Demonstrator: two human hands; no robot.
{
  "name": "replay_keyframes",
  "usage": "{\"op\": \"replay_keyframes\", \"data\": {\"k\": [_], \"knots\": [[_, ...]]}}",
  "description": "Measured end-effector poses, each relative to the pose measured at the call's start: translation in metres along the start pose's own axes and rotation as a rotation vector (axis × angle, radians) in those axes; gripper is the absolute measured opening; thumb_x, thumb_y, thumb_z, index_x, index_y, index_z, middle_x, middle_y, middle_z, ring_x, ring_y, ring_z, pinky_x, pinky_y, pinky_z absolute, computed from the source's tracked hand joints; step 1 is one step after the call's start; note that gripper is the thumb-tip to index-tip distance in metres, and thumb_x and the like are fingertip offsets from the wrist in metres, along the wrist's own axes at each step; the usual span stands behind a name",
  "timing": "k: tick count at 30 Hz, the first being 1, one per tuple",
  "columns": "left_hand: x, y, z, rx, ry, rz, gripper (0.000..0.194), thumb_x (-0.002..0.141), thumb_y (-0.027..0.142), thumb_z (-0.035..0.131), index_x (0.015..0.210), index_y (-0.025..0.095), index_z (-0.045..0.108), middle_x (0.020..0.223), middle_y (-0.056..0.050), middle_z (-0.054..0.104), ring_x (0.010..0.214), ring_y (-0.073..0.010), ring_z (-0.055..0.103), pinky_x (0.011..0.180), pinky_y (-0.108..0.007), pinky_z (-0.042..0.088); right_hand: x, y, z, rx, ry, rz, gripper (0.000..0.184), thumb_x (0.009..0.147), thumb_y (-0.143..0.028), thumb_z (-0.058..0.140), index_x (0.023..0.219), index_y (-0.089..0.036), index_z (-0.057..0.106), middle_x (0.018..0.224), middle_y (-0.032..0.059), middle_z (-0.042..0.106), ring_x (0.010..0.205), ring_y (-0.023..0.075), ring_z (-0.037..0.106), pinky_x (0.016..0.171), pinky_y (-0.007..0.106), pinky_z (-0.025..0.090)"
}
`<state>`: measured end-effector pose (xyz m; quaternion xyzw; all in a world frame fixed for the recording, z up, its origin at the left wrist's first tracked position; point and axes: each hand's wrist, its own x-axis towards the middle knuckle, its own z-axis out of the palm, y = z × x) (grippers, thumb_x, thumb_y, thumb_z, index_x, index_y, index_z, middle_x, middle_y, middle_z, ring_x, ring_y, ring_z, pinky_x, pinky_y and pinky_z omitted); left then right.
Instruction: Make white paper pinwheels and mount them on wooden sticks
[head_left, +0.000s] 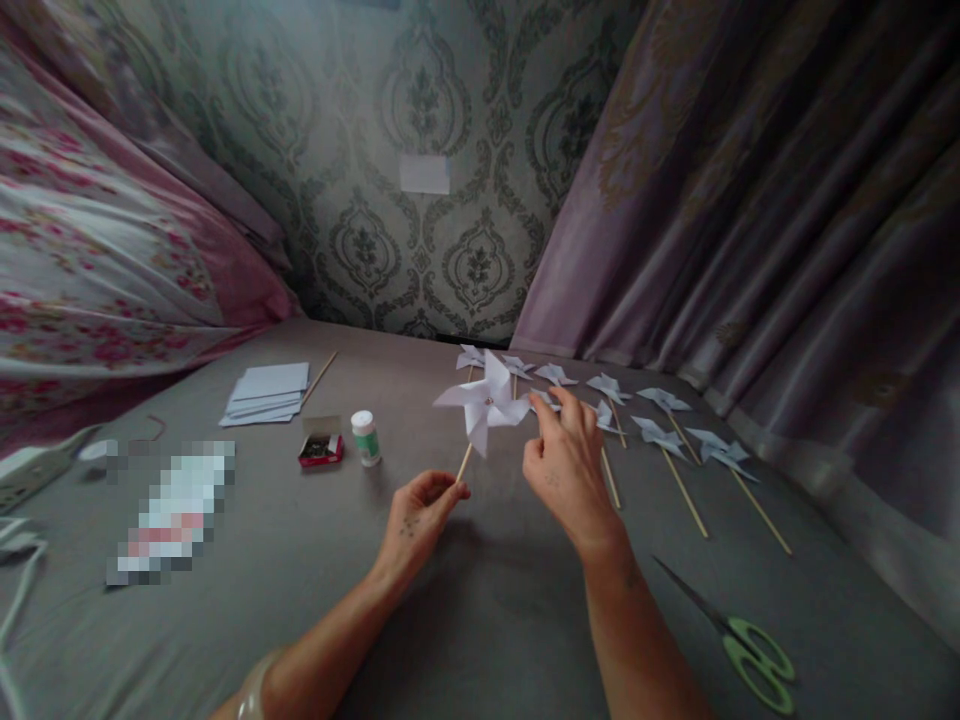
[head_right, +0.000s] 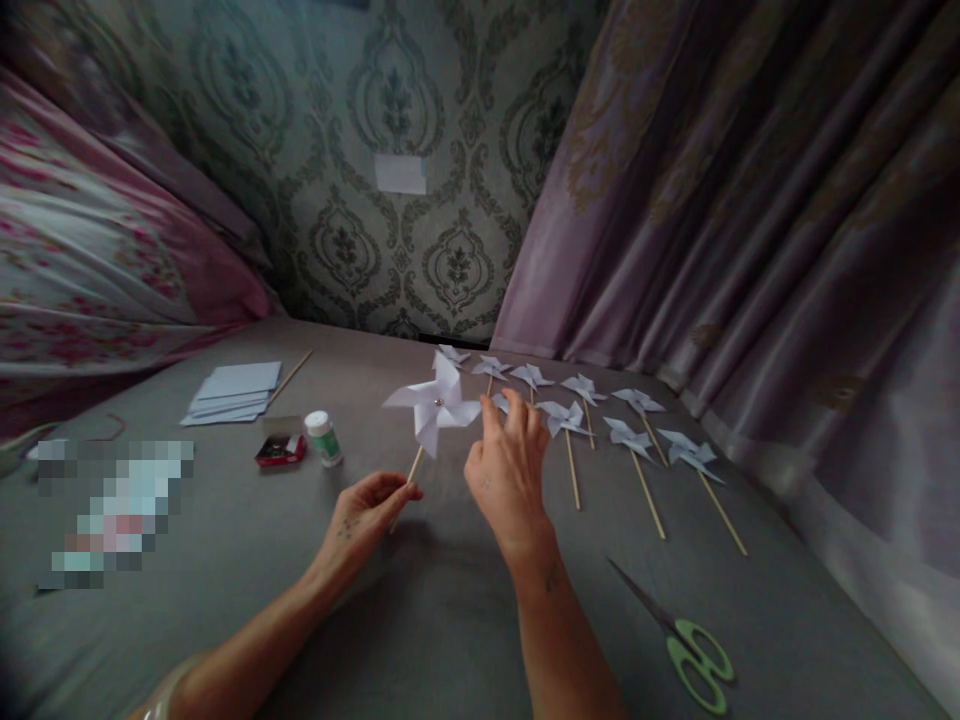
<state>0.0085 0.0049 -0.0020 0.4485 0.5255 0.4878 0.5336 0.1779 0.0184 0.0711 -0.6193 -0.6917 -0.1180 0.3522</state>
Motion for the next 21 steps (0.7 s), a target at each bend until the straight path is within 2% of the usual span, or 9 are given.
{"op": "replay_keyframes", "data": {"k": [3,5,9,11,13,15,18,19,21], "knots": [[0.001,-0.001,-0.001,-0.003,0.010,-0.007,0.040,0.059,0.051,0.072,0.073,0.014,0.066,0.068,-0.005,0.069,0.048,-0.0091,0.044,0.045,-0.021,0.028,-0.005,-0.001,-0.002,0.132,-0.215,-0.037,0.033,0.074,-0.004,0.044,0.077,-0.021,0.073,0.114,0.0093,0.061,0.109,0.0243,0.053,0.095,0.040,0.043],[0.002,-0.002,-0.001,0.001,0.010,0.001,0.039,0.060,0.050,0.072,0.073,0.013,0.066,0.069,-0.006,0.069,0.049,-0.0092,0.045,0.045,-0.021,0.029,-0.003,0.000,-0.006,0.205,-0.213,-0.031,0.033,0.075,-0.005,0.043,0.067,-0.021,0.071,0.106,0.0078,0.062,0.102,0.0211,0.056,0.093,0.037,0.045],[0.001,-0.002,0.000,0.011,-0.013,0.033,0.037,0.061,0.049,0.072,0.071,0.013,0.067,0.069,-0.008,0.070,0.049,-0.0097,0.047,0.045,-0.021,0.030,0.006,0.004,-0.006,0.079,0.068,0.057,0.046,0.073,-0.001,0.041,0.107,-0.018,0.069,0.119,0.0135,0.056,0.114,0.0268,0.049,0.098,0.045,0.040],[0.001,-0.001,0.001,0.013,-0.024,0.032,0.037,0.060,0.049,0.072,0.070,0.013,0.067,0.068,-0.008,0.070,0.049,-0.0098,0.047,0.045,-0.021,0.030,0.006,0.008,-0.002,0.010,0.067,0.065,0.058,0.072,0.000,0.042,0.124,-0.018,0.060,0.128,0.0158,0.050,0.120,0.0305,0.044,0.099,0.050,0.038],[0.001,-0.001,0.001,0.009,-0.025,0.020,0.038,0.059,0.049,0.072,0.071,0.013,0.067,0.067,-0.007,0.070,0.047,-0.0092,0.045,0.045,-0.021,0.030,0.003,0.010,0.002,-0.002,-0.049,0.047,0.054,0.072,0.000,0.042,0.118,-0.020,0.064,0.128,0.0151,0.052,0.120,0.0312,0.044,0.098,0.051,0.038],[0.001,-0.001,0.001,0.000,-0.021,0.006,0.038,0.059,0.049,0.072,0.071,0.013,0.067,0.067,-0.007,0.069,0.046,-0.0085,0.044,0.044,-0.021,0.029,-0.001,0.011,0.003,0.061,-0.226,0.010,0.043,0.073,-0.001,0.042,0.094,-0.022,0.073,0.120,0.0113,0.059,0.116,0.0280,0.048,0.097,0.046,0.039],[0.002,0.000,0.000,-0.017,-0.015,-0.012,0.038,0.060,0.048,0.072,0.073,0.013,0.066,0.067,-0.007,0.069,0.046,-0.0085,0.044,0.043,-0.021,0.029,-0.004,0.009,-0.001,0.225,-0.427,-0.028,0.036,0.074,-0.003,0.042,0.067,-0.023,0.071,0.103,0.0056,0.065,0.101,0.0201,0.057,0.093,0.037,0.043],[0.002,0.000,0.000,-0.020,-0.015,-0.018,0.038,0.060,0.048,0.072,0.073,0.013,0.066,0.068,-0.007,0.069,0.046,-0.0086,0.045,0.043,-0.021,0.029,-0.003,0.008,-0.003,0.258,-0.422,-0.018,0.035,0.075,-0.004,0.041,0.064,-0.022,0.070,0.098,0.0050,0.066,0.095,0.0185,0.059,0.091,0.035,0.044],[0.002,-0.001,0.000,-0.019,-0.022,-0.028,0.038,0.060,0.048,0.072,0.074,0.013,0.066,0.068,-0.007,0.069,0.047,-0.0084,0.045,0.043,-0.020,0.030,0.001,0.006,-0.006,0.245,-0.263,0.020,0.034,0.075,-0.004,0.041,0.070,-0.021,0.071,0.096,0.0062,0.066,0.093,0.0190,0.059,0.089,0.034,0.045]]}}
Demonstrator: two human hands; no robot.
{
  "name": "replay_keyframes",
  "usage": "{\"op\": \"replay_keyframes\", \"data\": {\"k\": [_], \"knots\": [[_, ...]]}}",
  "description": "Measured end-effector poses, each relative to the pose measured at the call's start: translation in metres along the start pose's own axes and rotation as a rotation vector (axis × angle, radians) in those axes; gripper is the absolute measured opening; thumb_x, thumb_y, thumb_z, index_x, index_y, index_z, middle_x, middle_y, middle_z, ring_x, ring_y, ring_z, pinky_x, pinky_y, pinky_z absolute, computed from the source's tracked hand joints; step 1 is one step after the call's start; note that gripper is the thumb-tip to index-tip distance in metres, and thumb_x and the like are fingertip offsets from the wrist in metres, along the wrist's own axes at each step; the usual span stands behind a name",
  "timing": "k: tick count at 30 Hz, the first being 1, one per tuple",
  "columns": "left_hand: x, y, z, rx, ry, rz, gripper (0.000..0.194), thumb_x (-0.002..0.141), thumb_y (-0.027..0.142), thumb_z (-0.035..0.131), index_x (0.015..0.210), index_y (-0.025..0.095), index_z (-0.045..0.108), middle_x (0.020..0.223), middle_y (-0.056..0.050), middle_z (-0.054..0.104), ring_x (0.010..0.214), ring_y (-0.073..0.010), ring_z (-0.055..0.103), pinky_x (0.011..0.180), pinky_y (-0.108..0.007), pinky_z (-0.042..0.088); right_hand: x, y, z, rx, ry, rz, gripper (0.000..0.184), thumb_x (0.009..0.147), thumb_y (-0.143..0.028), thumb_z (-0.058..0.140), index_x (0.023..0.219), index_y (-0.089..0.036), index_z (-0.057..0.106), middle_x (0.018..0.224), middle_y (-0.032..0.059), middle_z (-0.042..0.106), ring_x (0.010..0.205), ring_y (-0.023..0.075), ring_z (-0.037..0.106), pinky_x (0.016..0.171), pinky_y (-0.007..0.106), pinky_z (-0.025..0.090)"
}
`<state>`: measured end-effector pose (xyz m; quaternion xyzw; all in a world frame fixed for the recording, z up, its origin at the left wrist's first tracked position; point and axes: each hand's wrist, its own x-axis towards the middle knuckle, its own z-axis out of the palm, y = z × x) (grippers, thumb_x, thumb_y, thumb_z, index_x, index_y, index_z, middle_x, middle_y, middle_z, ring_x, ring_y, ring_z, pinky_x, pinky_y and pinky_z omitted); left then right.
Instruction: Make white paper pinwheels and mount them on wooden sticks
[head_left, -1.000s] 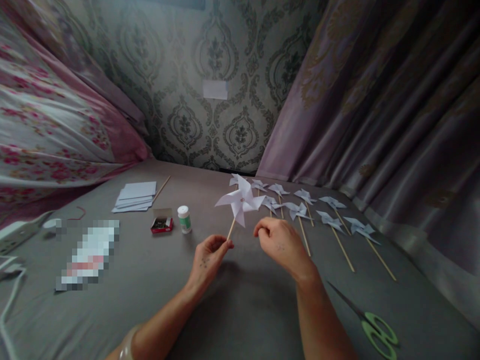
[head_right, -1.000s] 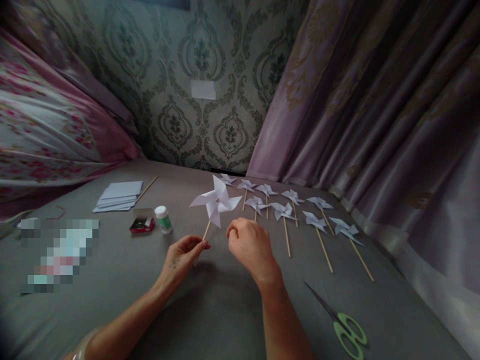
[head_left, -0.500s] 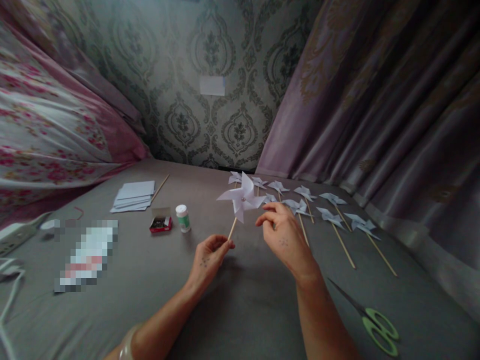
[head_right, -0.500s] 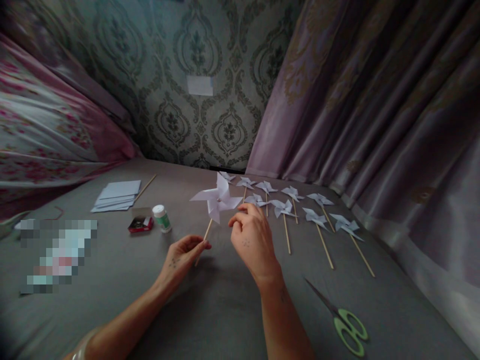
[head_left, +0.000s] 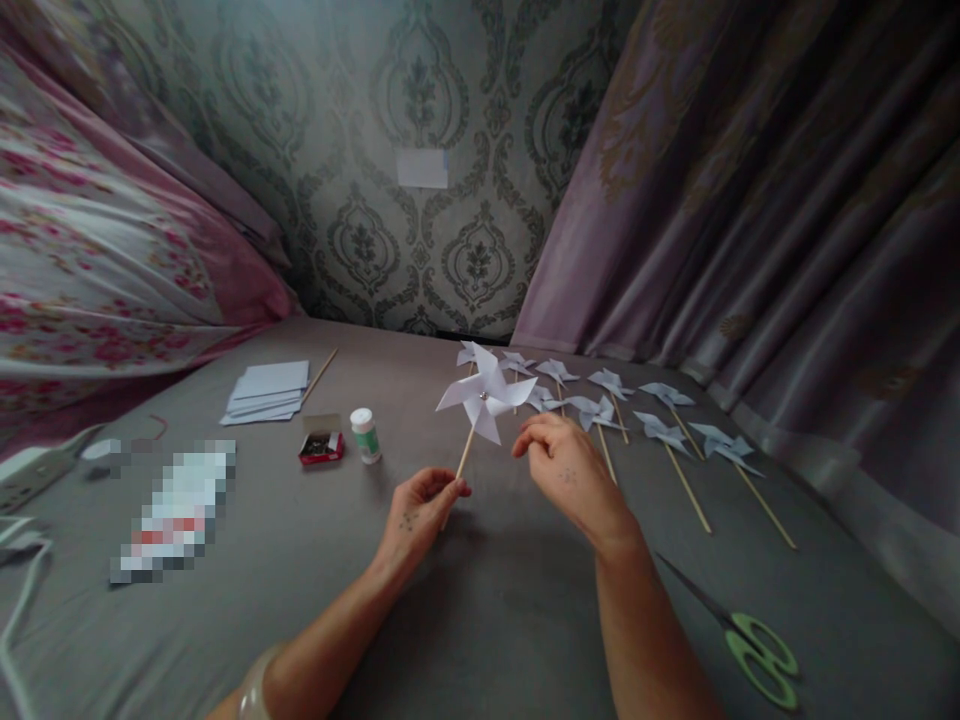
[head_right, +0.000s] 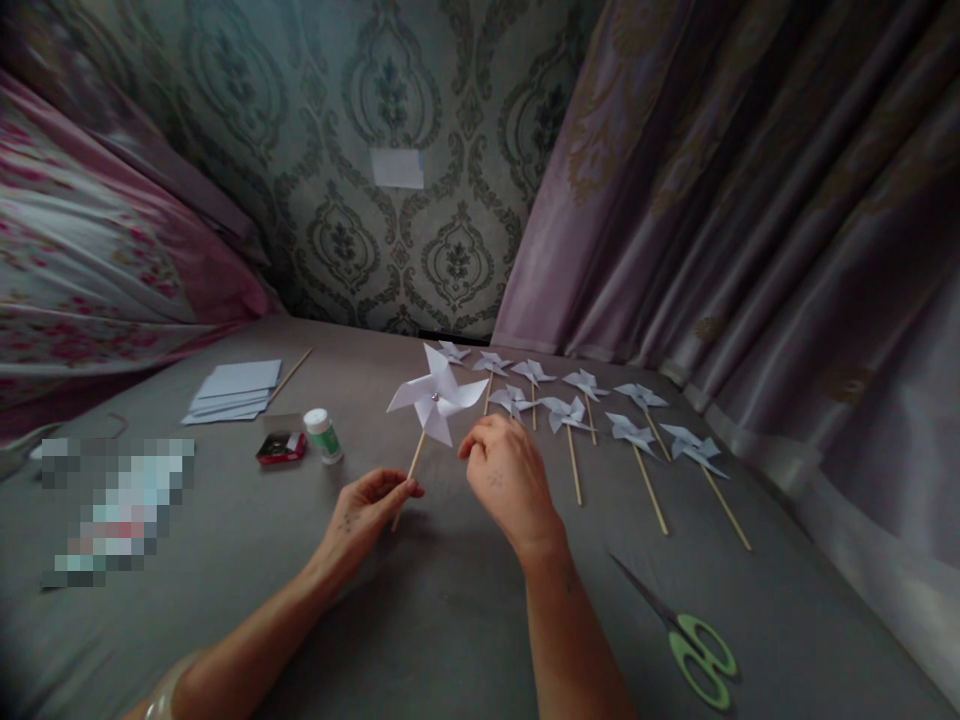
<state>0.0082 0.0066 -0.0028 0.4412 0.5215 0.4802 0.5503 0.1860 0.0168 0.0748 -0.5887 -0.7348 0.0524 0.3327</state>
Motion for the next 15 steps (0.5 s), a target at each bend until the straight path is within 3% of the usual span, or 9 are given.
{"op": "replay_keyframes", "data": {"k": [3,5,9,12,15], "knots": [[0.000,-0.002,0.000,0.015,-0.023,-0.003,0.038,0.060,0.048,0.072,0.074,0.013,0.066,0.068,-0.006,0.069,0.047,-0.0083,0.045,0.043,-0.020,0.029,0.006,0.001,-0.002,-0.171,0.328,0.010,0.045,0.075,-0.003,0.041,0.106,-0.020,0.069,0.119,0.0117,0.058,0.113,0.0258,0.051,0.097,0.042,0.041],[0.000,-0.003,0.001,0.020,-0.038,0.010,0.039,0.060,0.049,0.072,0.074,0.013,0.066,0.068,-0.006,0.069,0.047,-0.0084,0.045,0.043,-0.020,0.029,0.007,0.004,0.000,-0.283,0.383,0.017,0.057,0.075,-0.002,0.041,0.126,-0.021,0.058,0.132,0.0134,0.050,0.121,0.0298,0.044,0.099,0.049,0.038],[0.001,-0.004,0.000,0.026,-0.040,0.039,0.038,0.063,0.048,0.071,0.074,0.013,0.066,0.069,-0.007,0.070,0.047,-0.0084,0.045,0.044,-0.021,0.030,0.004,0.010,0.006,-0.328,0.179,0.053,0.051,0.077,-0.005,0.043,0.121,-0.020,0.062,0.127,0.0134,0.054,0.119,0.0313,0.047,0.098,0.049,0.039],[0.002,-0.005,-0.001,0.015,-0.018,0.057,0.038,0.064,0.048,0.071,0.075,0.012,0.066,0.069,-0.006,0.070,0.047,-0.0078,0.044,0.045,-0.021,0.030,0.000,0.006,0.007,-0.225,-0.054,0.033,0.045,0.077,-0.006,0.041,0.113,-0.017,0.067,0.121,0.0121,0.061,0.114,0.0272,0.053,0.099,0.040,0.041],[0.004,-0.007,-0.002,-0.021,-0.008,0.042,0.038,0.063,0.048,0.071,0.075,0.013,0.065,0.068,-0.006,0.069,0.045,-0.0071,0.042,0.043,-0.020,0.028,-0.004,-0.003,0.005,-0.063,-0.303,0.014,0.046,0.079,-0.007,0.040,0.116,-0.019,0.065,0.115,0.0079,0.067,0.106,0.0209,0.061,0.096,0.033,0.044]]}}
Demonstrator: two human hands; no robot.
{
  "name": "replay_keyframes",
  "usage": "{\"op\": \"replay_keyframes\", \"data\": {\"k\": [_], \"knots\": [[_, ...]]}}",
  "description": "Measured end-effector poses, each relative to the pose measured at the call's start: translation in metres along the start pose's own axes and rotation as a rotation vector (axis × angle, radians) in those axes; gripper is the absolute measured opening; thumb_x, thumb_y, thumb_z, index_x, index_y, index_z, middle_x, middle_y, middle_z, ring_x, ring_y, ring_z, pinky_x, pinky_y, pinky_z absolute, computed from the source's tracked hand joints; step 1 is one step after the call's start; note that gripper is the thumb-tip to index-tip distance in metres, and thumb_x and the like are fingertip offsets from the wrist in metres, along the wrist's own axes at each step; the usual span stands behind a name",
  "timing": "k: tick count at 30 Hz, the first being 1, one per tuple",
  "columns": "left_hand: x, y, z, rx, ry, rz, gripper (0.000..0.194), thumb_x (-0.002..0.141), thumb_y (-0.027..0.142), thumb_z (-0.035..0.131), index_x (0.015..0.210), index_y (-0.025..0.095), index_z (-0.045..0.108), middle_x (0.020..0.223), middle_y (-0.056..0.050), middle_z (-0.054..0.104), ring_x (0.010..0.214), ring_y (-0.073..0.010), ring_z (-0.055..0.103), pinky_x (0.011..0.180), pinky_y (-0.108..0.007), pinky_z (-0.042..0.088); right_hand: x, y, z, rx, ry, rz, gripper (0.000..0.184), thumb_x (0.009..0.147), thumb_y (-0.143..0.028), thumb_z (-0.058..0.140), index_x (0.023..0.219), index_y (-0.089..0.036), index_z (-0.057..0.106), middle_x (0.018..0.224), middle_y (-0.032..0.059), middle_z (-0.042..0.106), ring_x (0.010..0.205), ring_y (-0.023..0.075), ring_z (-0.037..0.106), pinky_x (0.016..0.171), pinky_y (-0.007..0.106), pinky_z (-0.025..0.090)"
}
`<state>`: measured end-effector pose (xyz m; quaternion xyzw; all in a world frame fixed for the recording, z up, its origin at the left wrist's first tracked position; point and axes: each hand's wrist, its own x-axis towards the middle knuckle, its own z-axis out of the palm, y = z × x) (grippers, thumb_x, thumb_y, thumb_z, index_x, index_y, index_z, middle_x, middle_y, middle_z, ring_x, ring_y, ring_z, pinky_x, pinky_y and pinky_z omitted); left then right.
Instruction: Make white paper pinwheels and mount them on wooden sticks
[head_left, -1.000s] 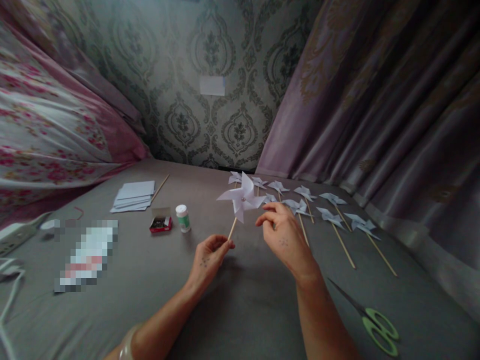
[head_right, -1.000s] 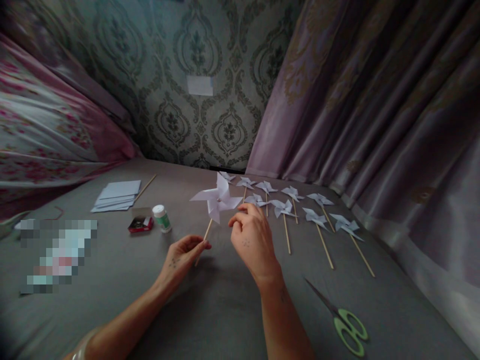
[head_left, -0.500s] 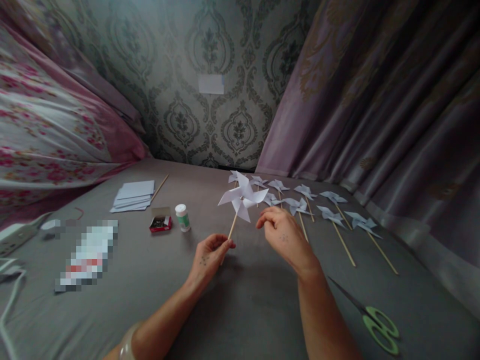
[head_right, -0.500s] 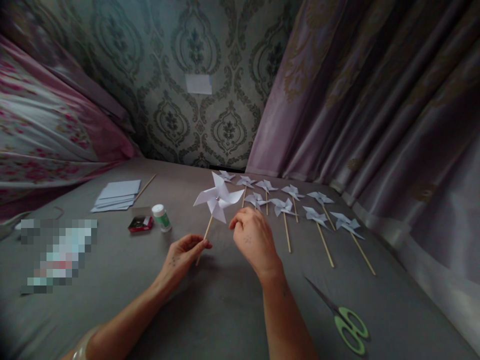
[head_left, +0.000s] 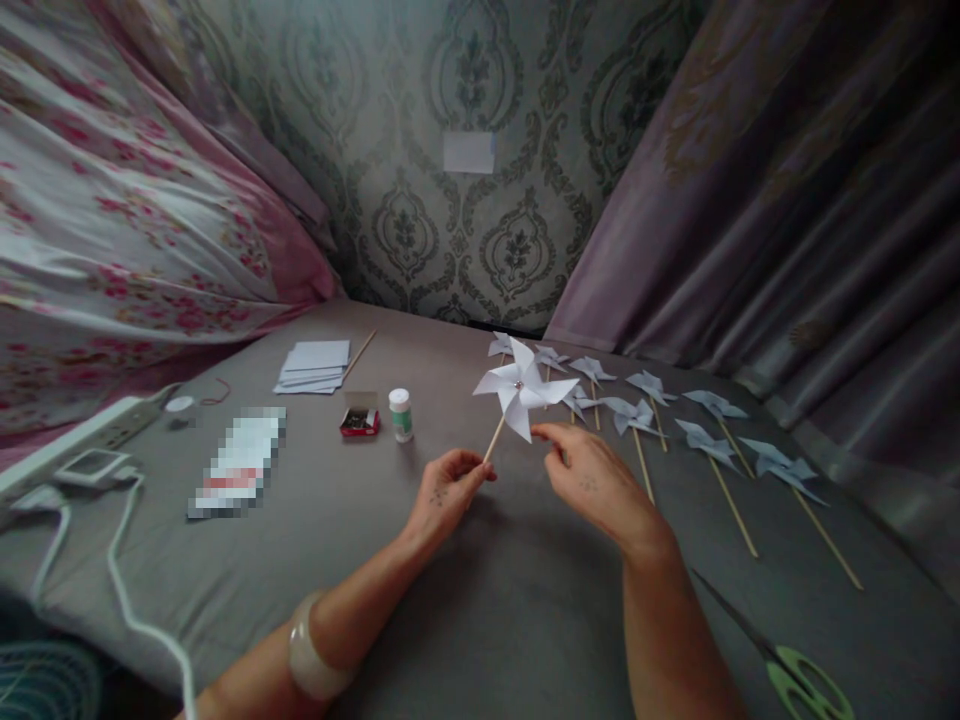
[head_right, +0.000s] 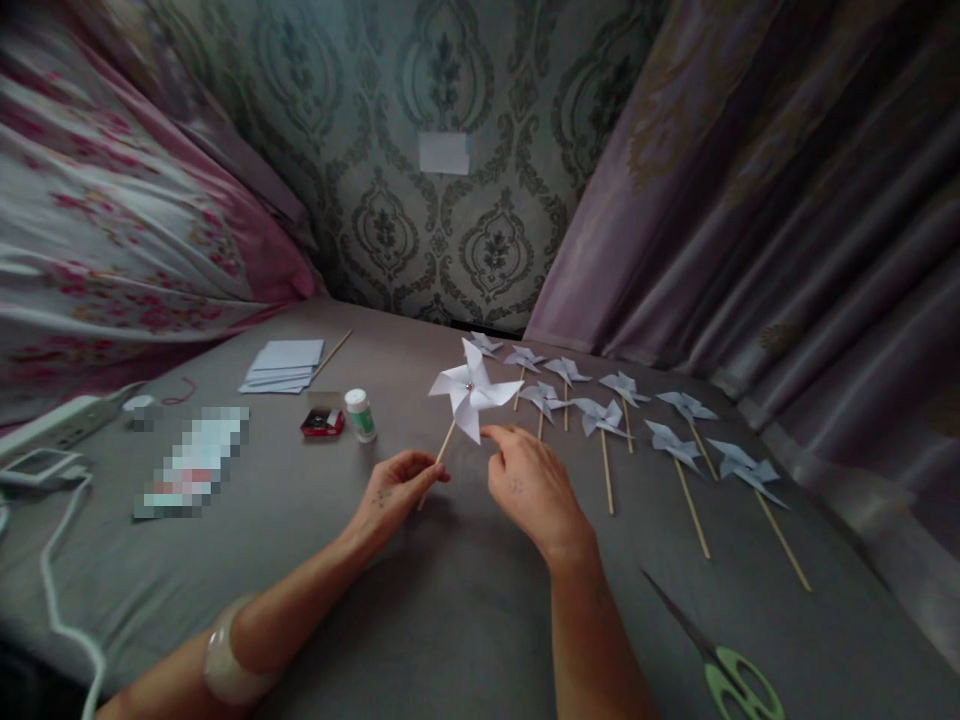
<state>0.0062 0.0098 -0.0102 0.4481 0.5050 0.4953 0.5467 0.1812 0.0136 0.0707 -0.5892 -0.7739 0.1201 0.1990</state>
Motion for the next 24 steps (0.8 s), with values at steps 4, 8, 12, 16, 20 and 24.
{"op": "replay_keyframes", "data": {"k": [4,8,12,16,20,24], "knots": [[0.001,0.000,0.000,-0.053,0.007,-0.030,0.037,0.062,0.047,0.072,0.075,0.013,0.065,0.068,-0.006,0.069,0.046,-0.0081,0.044,0.044,-0.021,0.029,-0.005,-0.008,0.000,0.142,-0.235,-0.072,0.036,0.084,-0.018,0.044,0.109,-0.024,0.070,0.107,0.0027,0.072,0.097,0.0186,0.066,0.085,0.029,0.048],[0.001,0.004,-0.002,-0.109,0.042,-0.014,0.032,0.060,0.043,0.075,0.072,0.014,0.068,0.072,-0.007,0.071,0.062,-0.0127,0.056,0.056,-0.022,0.038,-0.003,-0.008,0.004,0.187,-0.217,-0.106,0.024,0.083,-0.026,0.052,0.090,-0.023,0.075,0.092,0.0035,0.074,0.085,0.0191,0.067,0.078,0.028,0.048],[0.003,0.006,-0.005,-0.121,0.102,0.003,0.033,0.057,0.044,0.078,0.070,0.014,0.069,0.067,-0.003,0.067,0.063,-0.0127,0.054,0.058,-0.022,0.038,0.003,-0.008,0.016,0.167,-0.068,-0.034,0.020,0.081,-0.026,0.056,0.084,-0.022,0.076,0.090,0.0042,0.075,0.088,0.0209,0.066,0.082,0.031,0.046],[0.006,0.004,-0.007,-0.140,0.117,0.011,0.034,0.056,0.045,0.079,0.068,0.014,0.068,0.064,-0.001,0.063,0.062,-0.0115,0.051,0.059,-0.022,0.037,0.010,-0.013,0.032,0.138,-0.020,0.049,0.016,0.081,-0.027,0.059,0.084,-0.023,0.075,0.091,0.0033,0.075,0.092,0.0213,0.066,0.091,0.037,0.041],[0.008,0.002,-0.010,-0.170,0.125,0.015,0.034,0.055,0.042,0.080,0.070,0.014,0.068,0.065,0.000,0.062,0.063,-0.0108,0.051,0.061,-0.022,0.037,0.007,-0.021,0.050,0.140,0.022,0.093,0.017,0.079,-0.025,0.062,0.090,-0.023,0.074,0.092,0.0046,0.075,0.095,0.0223,0.065,0.094,0.041,0.039],[0.008,-0.001,-0.010,-0.210,0.130,0.007,0.036,0.054,0.042,0.080,0.071,0.013,0.067,0.067,-0.001,0.062,0.064,-0.0114,0.052,0.062,-0.022,0.038,-0.007,-0.025,0.072,0.351,0.011,0.129,0.021,0.082,-0.027,0.059,0.096,-0.020,0.072,0.090,0.0059,0.075,0.083,0.0183,0.068,0.083,0.032,0.047]]}}
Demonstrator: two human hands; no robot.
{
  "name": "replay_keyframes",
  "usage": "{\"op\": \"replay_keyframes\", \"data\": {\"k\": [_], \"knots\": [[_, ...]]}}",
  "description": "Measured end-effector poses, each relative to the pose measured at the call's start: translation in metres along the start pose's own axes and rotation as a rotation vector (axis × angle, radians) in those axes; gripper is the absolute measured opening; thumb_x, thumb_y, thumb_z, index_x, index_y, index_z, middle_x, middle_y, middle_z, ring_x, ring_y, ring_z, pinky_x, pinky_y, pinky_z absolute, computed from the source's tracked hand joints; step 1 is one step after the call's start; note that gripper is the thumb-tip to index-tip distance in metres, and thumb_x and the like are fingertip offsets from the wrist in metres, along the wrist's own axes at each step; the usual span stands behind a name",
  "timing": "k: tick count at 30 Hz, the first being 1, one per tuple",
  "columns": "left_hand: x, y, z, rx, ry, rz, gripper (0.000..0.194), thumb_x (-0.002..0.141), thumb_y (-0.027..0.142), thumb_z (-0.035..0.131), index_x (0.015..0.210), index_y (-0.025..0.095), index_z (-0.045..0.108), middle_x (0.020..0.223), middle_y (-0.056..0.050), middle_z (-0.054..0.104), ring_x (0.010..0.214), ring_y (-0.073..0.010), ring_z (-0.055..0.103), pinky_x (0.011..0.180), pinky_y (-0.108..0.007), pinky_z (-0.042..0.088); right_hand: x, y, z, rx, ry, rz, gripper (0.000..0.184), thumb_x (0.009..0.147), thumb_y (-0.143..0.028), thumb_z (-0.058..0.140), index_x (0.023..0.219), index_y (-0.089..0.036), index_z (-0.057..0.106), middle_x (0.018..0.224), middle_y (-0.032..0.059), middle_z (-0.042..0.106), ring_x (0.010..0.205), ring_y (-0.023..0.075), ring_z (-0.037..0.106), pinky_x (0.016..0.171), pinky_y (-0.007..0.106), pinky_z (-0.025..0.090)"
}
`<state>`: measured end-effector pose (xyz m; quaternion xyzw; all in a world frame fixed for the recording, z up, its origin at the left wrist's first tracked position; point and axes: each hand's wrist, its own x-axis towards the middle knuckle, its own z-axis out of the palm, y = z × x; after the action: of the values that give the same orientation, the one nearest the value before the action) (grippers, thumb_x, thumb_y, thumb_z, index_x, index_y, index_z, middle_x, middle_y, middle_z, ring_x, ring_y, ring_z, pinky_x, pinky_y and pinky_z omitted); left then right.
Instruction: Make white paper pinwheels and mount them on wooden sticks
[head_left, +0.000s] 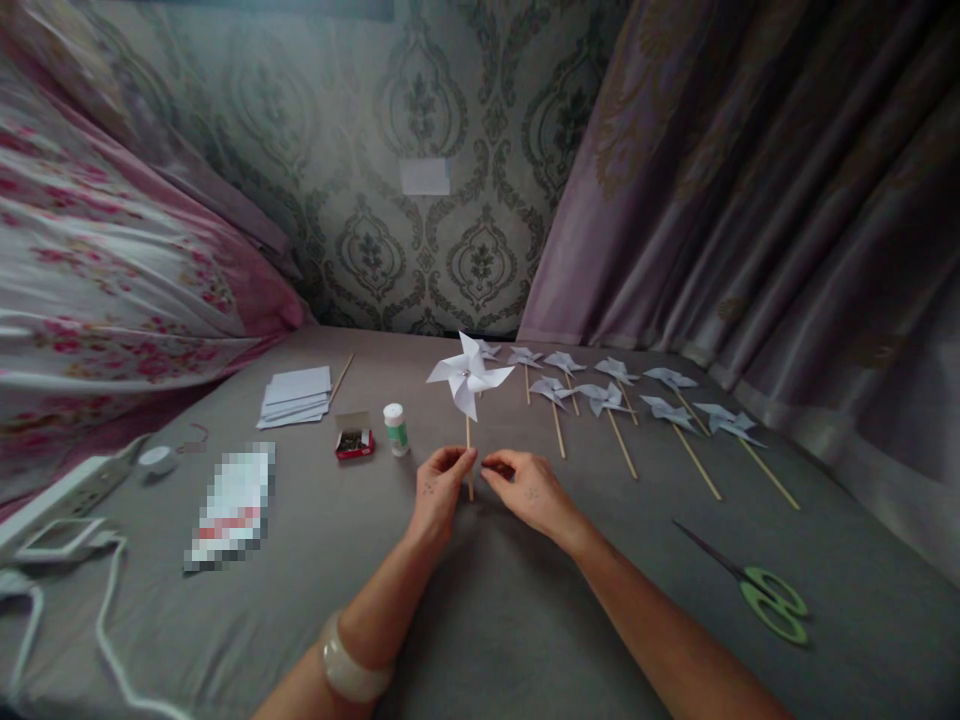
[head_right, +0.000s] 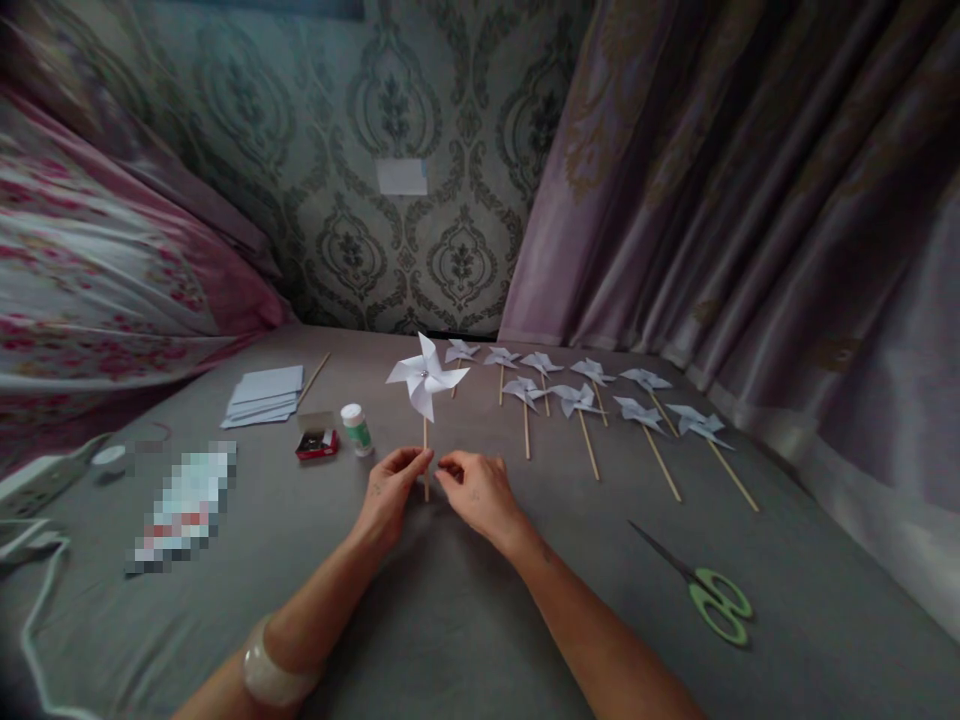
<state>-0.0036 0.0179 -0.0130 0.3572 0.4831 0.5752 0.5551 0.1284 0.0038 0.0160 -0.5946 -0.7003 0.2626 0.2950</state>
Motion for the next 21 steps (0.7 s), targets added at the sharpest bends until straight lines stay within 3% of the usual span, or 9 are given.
{"op": "replay_keyframes", "data": {"k": [4,8,16,21], "knots": [[0.000,-0.002,0.000,-0.004,0.001,-0.002,0.038,0.051,0.044,0.081,0.069,0.014,0.065,0.065,0.000,0.060,0.062,-0.0115,0.051,0.059,-0.023,0.038,-0.011,0.005,0.022,0.171,-0.001,0.076,0.020,0.080,-0.030,0.061,0.090,-0.017,0.071,0.087,0.0070,0.075,0.080,0.0186,0.069,0.075,0.028,0.050],[0.001,-0.003,-0.001,0.030,0.017,-0.016,0.042,0.050,0.047,0.081,0.070,0.013,0.065,0.063,0.000,0.059,0.059,-0.0109,0.050,0.057,-0.022,0.038,-0.012,0.003,0.032,0.174,0.055,0.138,0.015,0.077,-0.029,0.063,0.078,-0.016,0.070,0.079,0.0072,0.074,0.075,0.0192,0.068,0.070,0.028,0.049],[0.004,-0.002,-0.002,0.074,0.016,-0.048,0.049,0.046,0.050,0.082,0.071,0.012,0.065,0.063,-0.001,0.060,0.057,-0.0108,0.050,0.054,-0.022,0.037,-0.004,0.000,0.040,0.225,0.062,0.227,0.012,0.073,-0.024,0.065,0.076,-0.014,0.071,0.078,0.0070,0.074,0.073,0.0184,0.068,0.068,0.026,0.049],[0.003,0.005,-0.002,0.110,0.032,-0.018,0.054,0.049,0.055,0.079,0.076,0.011,0.067,0.070,-0.003,0.064,0.063,-0.0125,0.054,0.057,-0.023,0.038,0.004,0.005,0.032,0.204,0.006,0.282,0.014,0.073,-0.024,0.063,0.075,-0.013,0.072,0.074,0.0060,0.074,0.072,0.0173,0.068,0.063,0.023,0.046]]}}
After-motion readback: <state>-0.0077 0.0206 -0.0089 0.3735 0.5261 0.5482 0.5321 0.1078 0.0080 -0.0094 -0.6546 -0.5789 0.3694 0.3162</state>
